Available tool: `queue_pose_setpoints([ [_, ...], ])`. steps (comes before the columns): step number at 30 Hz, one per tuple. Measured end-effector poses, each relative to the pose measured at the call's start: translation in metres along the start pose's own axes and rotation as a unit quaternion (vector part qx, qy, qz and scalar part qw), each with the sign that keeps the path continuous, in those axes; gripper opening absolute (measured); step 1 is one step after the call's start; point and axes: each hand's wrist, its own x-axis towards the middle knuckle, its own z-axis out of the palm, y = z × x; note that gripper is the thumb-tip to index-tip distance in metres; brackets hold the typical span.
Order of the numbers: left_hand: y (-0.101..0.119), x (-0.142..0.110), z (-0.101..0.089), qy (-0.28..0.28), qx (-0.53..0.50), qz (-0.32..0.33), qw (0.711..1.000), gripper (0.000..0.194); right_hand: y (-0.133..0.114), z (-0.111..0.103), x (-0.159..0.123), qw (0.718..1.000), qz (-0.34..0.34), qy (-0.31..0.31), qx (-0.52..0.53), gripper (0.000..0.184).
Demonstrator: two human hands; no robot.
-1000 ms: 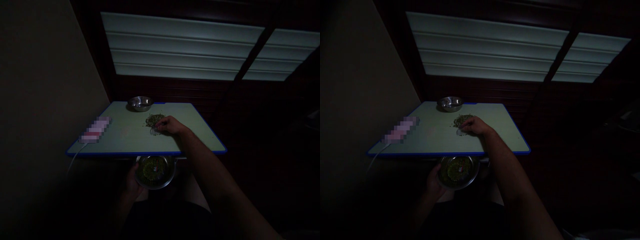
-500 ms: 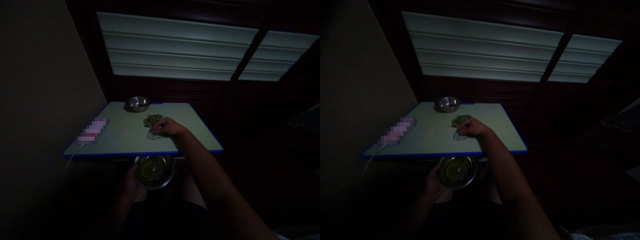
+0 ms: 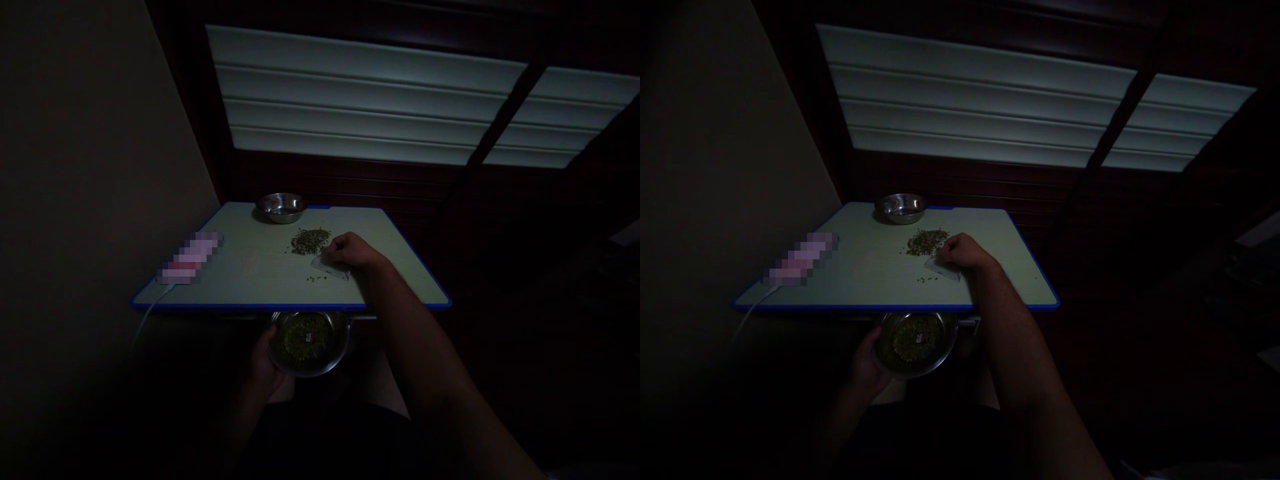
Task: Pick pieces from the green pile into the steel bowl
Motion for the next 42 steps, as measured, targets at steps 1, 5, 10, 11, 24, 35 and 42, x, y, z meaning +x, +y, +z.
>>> queue_pose_setpoints([
  [1,0.000,0.000,0.000,0.001,0.001,0.000,1.000,0.018,0.000,0.001,0.000,1.000,-0.001,-0.009,-0.002,0.017],
  [5,0.000,-0.001,0.003,-0.006,-0.002,-0.002,1.000,0.020,-0.002,0.006,0.001,0.999,-0.007,-0.044,-0.014,0.023],
  [10,-0.001,-0.001,0.004,-0.004,-0.011,0.003,1.000,0.021,-0.003,0.014,0.005,0.995,-0.018,-0.097,-0.028,0.024],
  [11,-0.002,-0.001,0.004,-0.005,-0.012,0.003,1.000,0.020,-0.003,0.015,0.005,0.993,-0.021,-0.108,-0.032,0.024],
  [24,-0.003,0.002,0.000,-0.007,-0.017,0.004,1.000,0.023,-0.013,0.029,0.002,0.977,-0.029,-0.207,-0.047,0.024],
  [35,-0.001,-0.002,0.009,-0.020,-0.032,0.015,0.999,0.025,-0.028,0.039,-0.010,0.962,-0.018,-0.267,-0.055,0.020],
  [42,-0.002,0.000,0.004,-0.035,-0.035,0.001,0.999,0.024,-0.031,0.042,-0.012,0.956,-0.019,-0.288,-0.059,0.020],
])
